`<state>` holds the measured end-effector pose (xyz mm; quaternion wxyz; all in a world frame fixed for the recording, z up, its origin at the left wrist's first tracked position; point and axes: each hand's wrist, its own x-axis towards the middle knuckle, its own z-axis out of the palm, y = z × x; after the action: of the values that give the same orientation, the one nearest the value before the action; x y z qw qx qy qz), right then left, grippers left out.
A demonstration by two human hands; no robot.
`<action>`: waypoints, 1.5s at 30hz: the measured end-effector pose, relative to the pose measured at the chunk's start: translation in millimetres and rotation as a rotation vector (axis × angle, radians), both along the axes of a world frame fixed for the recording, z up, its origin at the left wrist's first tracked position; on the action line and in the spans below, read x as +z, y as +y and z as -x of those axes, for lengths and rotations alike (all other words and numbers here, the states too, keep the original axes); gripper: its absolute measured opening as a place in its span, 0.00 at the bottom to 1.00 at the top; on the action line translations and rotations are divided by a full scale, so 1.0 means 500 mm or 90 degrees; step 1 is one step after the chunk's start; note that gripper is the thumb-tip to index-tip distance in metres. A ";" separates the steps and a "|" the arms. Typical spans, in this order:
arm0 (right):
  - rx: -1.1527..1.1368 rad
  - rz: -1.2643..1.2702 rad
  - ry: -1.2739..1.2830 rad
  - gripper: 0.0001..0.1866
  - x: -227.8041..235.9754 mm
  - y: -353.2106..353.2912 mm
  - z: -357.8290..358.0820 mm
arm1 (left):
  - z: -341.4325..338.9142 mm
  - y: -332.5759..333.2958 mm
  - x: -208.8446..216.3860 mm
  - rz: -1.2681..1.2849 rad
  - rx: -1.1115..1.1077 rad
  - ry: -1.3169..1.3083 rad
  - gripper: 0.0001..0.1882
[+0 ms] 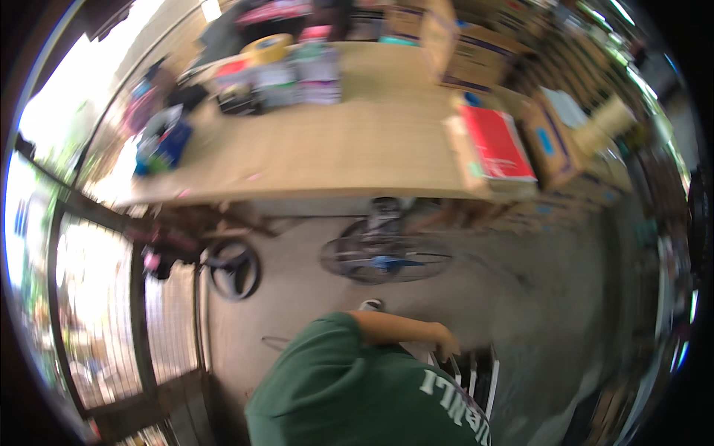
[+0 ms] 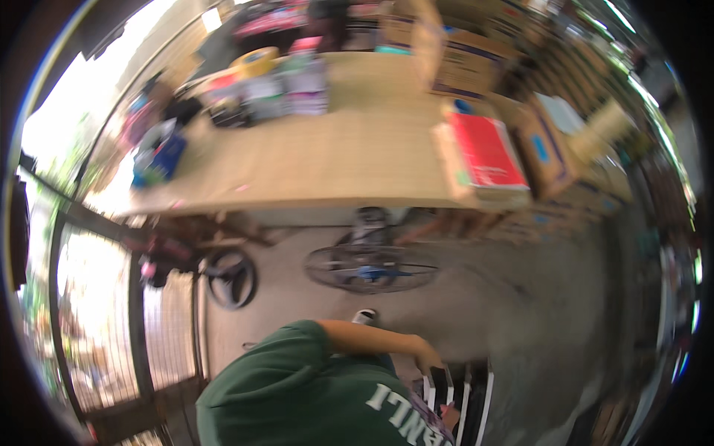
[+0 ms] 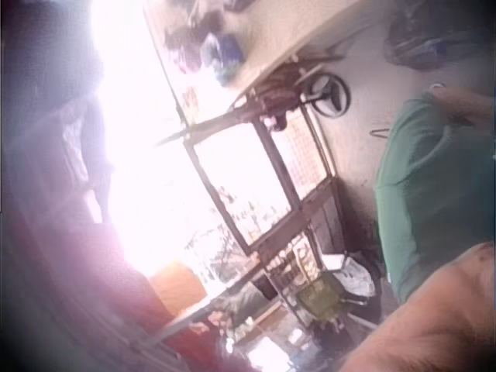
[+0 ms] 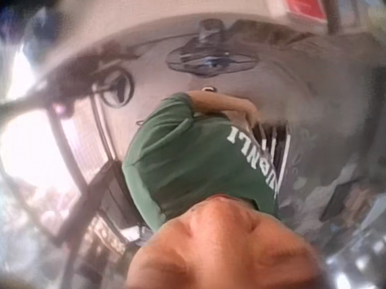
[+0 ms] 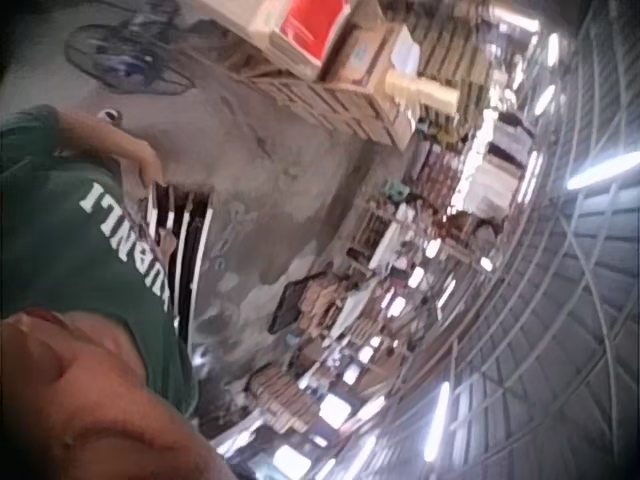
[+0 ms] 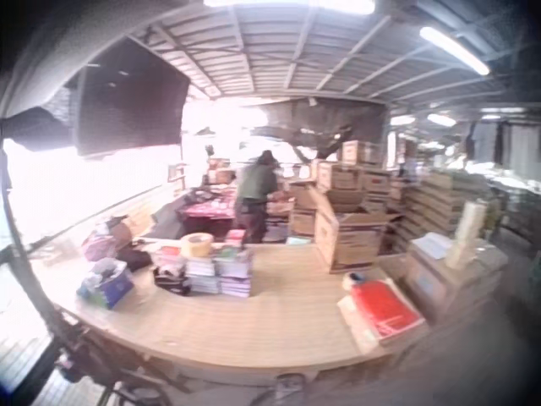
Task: The person binds small notebooks by hand, manually threading a spiral coil through the pre-punched holes of each notebook and using shears to trim the excess coil.
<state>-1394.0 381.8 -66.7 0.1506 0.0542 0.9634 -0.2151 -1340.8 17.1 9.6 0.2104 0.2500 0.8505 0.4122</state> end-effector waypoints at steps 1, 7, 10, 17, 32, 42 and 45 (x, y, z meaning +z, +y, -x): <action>-0.013 -0.053 0.079 0.24 -0.006 0.025 0.030 | 0.014 -0.013 0.064 -0.019 -0.022 -0.066 0.38; -0.032 0.151 -0.157 0.25 0.038 -0.032 0.231 | 0.226 -0.059 0.094 -0.172 0.099 0.005 0.36; -0.197 0.287 -0.366 0.23 0.030 -0.063 0.292 | 0.374 -0.086 0.155 -0.216 0.154 -0.219 0.33; -0.197 0.213 -0.332 0.22 -0.078 0.108 0.593 | 0.686 -0.137 -0.187 -0.138 0.375 -0.035 0.44; -0.315 0.380 -0.388 0.25 -0.047 0.189 1.630 | 1.467 0.012 -0.207 -0.030 0.659 -0.695 0.46; -0.223 0.378 -0.390 0.27 0.011 0.127 2.472 | 2.295 -0.016 -0.131 -0.081 0.647 -0.527 0.42; -0.225 0.391 -0.401 0.28 0.024 0.114 2.665 | 2.491 -0.021 -0.109 -0.095 0.647 -0.517 0.41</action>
<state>-2726.3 438.6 -54.9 0.4055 0.2331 0.7385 -0.4857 -2586.2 6.4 -44.7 0.2760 -0.3448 0.6848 0.5796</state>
